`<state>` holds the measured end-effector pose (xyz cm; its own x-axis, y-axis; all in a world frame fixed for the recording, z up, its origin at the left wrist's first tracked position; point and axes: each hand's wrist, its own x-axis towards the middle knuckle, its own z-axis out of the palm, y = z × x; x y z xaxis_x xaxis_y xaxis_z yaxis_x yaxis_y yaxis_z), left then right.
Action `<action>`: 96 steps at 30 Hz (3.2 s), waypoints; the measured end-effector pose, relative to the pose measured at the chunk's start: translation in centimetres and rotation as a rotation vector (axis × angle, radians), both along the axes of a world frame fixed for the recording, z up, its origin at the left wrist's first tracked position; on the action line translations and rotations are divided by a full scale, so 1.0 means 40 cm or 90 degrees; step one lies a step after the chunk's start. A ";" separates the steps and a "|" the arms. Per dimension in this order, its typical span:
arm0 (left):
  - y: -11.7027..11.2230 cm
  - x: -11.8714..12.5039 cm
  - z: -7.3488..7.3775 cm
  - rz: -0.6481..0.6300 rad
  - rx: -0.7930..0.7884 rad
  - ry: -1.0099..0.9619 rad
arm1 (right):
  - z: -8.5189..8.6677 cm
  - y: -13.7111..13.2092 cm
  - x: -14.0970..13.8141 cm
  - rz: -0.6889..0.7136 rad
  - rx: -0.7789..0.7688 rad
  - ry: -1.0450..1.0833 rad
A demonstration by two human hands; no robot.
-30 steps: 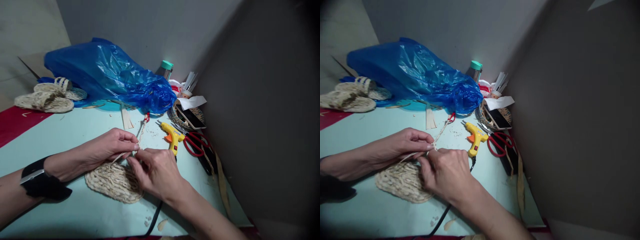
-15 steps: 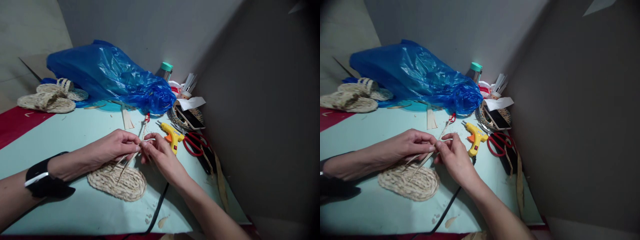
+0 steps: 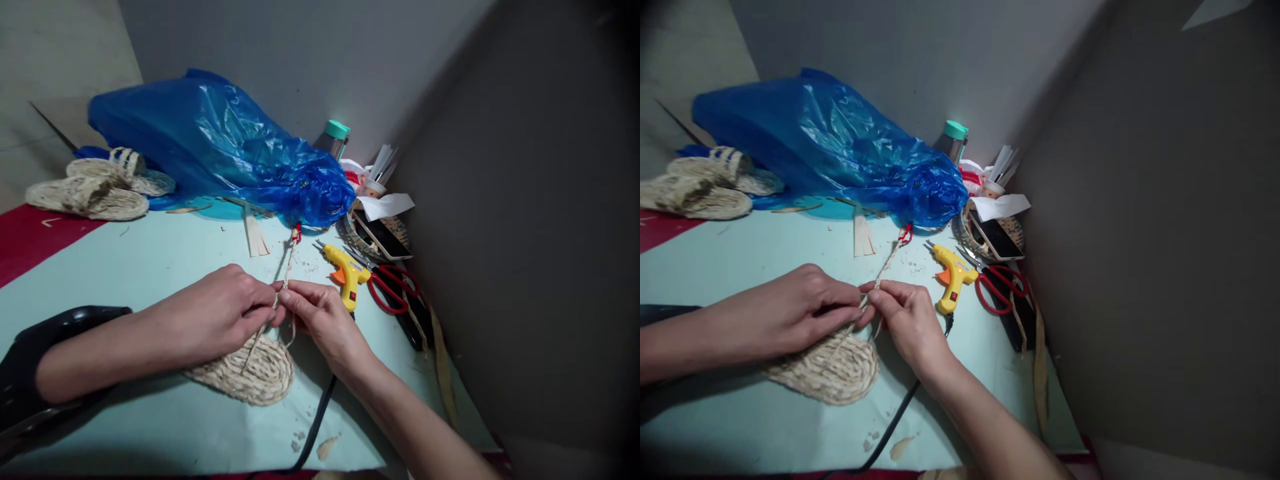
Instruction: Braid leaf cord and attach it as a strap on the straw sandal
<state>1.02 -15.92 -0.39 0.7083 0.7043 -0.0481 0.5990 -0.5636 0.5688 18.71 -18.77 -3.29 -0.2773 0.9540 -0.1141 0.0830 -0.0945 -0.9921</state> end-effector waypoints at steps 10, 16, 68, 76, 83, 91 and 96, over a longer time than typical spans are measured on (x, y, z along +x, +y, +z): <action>-0.048 0.021 -0.010 -0.012 0.082 0.094 | 0.009 -0.005 -0.003 -0.073 -0.126 0.100; 0.006 -0.013 0.016 0.117 0.012 -0.057 | 0.016 -0.016 -0.012 -0.092 -0.098 0.163; -0.007 0.022 -0.029 0.156 -0.551 -0.411 | 0.002 -0.003 0.008 0.065 -0.015 0.014; -0.017 0.023 -0.026 0.152 -0.540 -0.450 | 0.007 -0.006 -0.004 0.063 -0.078 0.182; -0.020 0.014 -0.027 0.161 -0.294 -0.243 | -0.001 -0.010 0.001 0.025 -0.026 0.001; -0.042 -0.001 0.008 0.099 0.063 -0.121 | 0.011 -0.020 0.003 -0.048 0.119 -0.161; -0.085 0.011 -0.039 -0.072 0.355 -0.059 | 0.013 -0.018 -0.006 -0.072 0.090 -0.050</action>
